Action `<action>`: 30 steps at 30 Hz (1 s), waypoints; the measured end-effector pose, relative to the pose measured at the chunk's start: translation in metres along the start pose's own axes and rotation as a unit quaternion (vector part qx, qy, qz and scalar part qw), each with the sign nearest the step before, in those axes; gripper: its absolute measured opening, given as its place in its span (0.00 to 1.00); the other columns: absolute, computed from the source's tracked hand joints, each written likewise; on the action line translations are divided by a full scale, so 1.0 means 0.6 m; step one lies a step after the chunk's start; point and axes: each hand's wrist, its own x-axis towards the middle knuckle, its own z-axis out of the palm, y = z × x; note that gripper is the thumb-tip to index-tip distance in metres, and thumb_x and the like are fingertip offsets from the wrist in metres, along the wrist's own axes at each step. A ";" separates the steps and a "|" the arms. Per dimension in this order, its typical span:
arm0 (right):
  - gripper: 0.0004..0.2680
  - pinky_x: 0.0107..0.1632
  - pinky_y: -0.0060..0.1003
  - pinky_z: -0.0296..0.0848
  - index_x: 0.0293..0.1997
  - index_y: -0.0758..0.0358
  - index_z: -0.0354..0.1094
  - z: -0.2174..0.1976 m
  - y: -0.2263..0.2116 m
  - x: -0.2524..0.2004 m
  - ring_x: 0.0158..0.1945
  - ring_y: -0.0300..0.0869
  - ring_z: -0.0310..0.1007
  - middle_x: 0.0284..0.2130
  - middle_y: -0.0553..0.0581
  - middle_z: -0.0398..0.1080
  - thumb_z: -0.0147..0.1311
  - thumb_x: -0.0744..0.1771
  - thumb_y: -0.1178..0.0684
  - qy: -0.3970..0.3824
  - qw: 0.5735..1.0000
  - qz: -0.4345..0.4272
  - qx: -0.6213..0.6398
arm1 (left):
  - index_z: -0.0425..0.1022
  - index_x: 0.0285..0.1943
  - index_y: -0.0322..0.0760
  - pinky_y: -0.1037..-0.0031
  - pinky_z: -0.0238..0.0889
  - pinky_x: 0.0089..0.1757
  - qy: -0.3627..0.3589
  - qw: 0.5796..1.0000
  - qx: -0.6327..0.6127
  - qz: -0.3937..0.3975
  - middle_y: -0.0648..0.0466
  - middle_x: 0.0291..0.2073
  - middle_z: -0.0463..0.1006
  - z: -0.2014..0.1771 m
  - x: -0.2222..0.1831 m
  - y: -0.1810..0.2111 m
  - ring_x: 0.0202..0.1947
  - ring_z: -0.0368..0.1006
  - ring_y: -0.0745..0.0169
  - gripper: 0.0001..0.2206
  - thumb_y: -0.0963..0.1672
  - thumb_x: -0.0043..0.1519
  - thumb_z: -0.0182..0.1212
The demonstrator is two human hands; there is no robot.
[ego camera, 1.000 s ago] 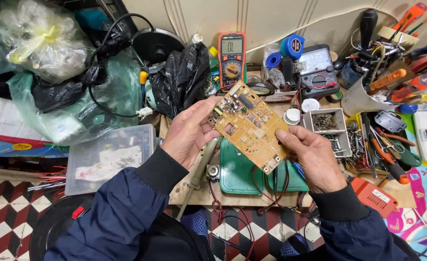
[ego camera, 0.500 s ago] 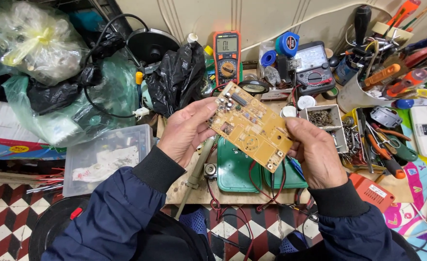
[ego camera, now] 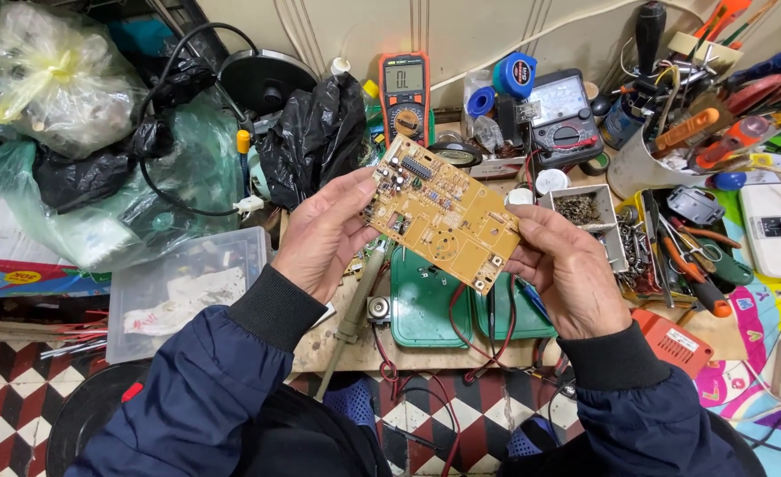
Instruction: Repairing an electronic circuit board using a multimeter for diagnostics and a heat gun for component manipulation.
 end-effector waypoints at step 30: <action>0.27 0.43 0.30 0.82 0.79 0.74 0.56 0.008 -0.006 -0.020 0.33 0.38 0.80 0.35 0.53 0.76 0.63 0.70 0.59 -0.049 0.993 -0.052 -0.090 | 0.70 0.74 0.27 0.52 0.78 0.62 0.005 1.000 -0.009 -0.009 0.35 0.61 0.78 -0.028 0.024 -0.017 0.61 0.82 0.40 0.26 0.45 0.68 0.67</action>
